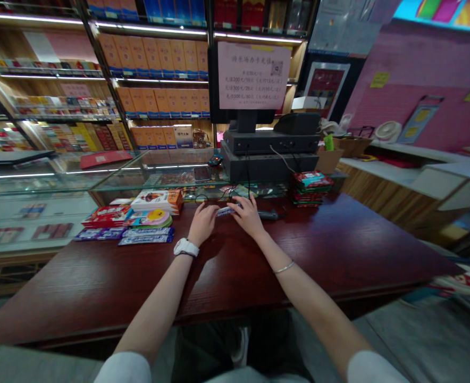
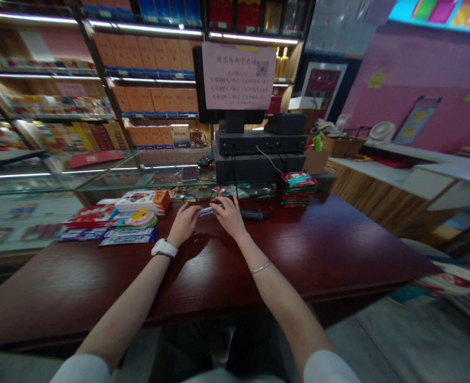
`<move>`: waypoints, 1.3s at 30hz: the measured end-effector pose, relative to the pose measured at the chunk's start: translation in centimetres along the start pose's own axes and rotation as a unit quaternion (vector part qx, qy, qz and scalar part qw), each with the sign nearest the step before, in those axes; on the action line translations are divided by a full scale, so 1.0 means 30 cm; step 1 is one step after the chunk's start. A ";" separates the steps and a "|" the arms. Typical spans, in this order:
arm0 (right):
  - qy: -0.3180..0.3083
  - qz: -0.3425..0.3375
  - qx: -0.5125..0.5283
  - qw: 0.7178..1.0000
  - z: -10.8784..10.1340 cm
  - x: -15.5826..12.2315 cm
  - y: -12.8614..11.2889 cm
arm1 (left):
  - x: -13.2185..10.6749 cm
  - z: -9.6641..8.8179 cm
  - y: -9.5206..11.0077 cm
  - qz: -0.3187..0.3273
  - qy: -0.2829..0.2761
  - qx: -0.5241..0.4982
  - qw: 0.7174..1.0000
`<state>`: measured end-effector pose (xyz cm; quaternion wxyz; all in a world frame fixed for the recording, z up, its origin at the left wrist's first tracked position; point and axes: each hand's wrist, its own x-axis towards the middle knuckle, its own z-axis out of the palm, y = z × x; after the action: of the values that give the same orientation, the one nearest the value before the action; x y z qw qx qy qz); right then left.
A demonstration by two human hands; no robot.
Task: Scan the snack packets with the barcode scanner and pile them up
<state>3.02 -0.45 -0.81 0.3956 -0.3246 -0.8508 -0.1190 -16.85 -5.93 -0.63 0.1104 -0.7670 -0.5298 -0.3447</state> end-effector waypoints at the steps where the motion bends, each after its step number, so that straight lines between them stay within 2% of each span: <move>1: 0.003 -0.001 -0.002 1.000 0.001 0.000 0.001 | 0.001 -0.001 0.001 0.002 -0.003 -0.007 1.000; 6: 0.012 0.020 0.002 1.000 0.012 -0.005 0.014 | 0.003 -0.020 0.017 0.006 -0.006 -0.022 1.000; 13: 0.009 0.051 0.014 0.999 0.017 -0.008 0.014 | -0.001 -0.034 0.018 0.017 0.011 0.021 1.000; 20: -0.008 -0.012 0.013 1.000 0.010 -0.003 -0.013 | -0.007 -0.037 -0.012 0.010 0.043 0.022 0.999; 26: -0.010 -0.046 0.017 0.999 0.010 -0.003 -0.011 | -0.013 -0.061 -0.014 0.018 0.047 0.028 0.998; 32: -0.001 -0.073 0.047 0.996 0.021 0.003 -0.069 | -0.067 -0.139 -0.035 0.040 0.024 0.065 0.997; 39: -0.029 -0.118 0.081 0.989 0.070 0.033 -0.232 | -0.200 -0.293 -0.122 0.028 0.002 0.104 0.994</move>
<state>-3.20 -4.32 -1.07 0.3792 -0.1917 -0.9011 -0.0863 -24.94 -13.52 1.26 0.2004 -0.7655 -0.5407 -0.2854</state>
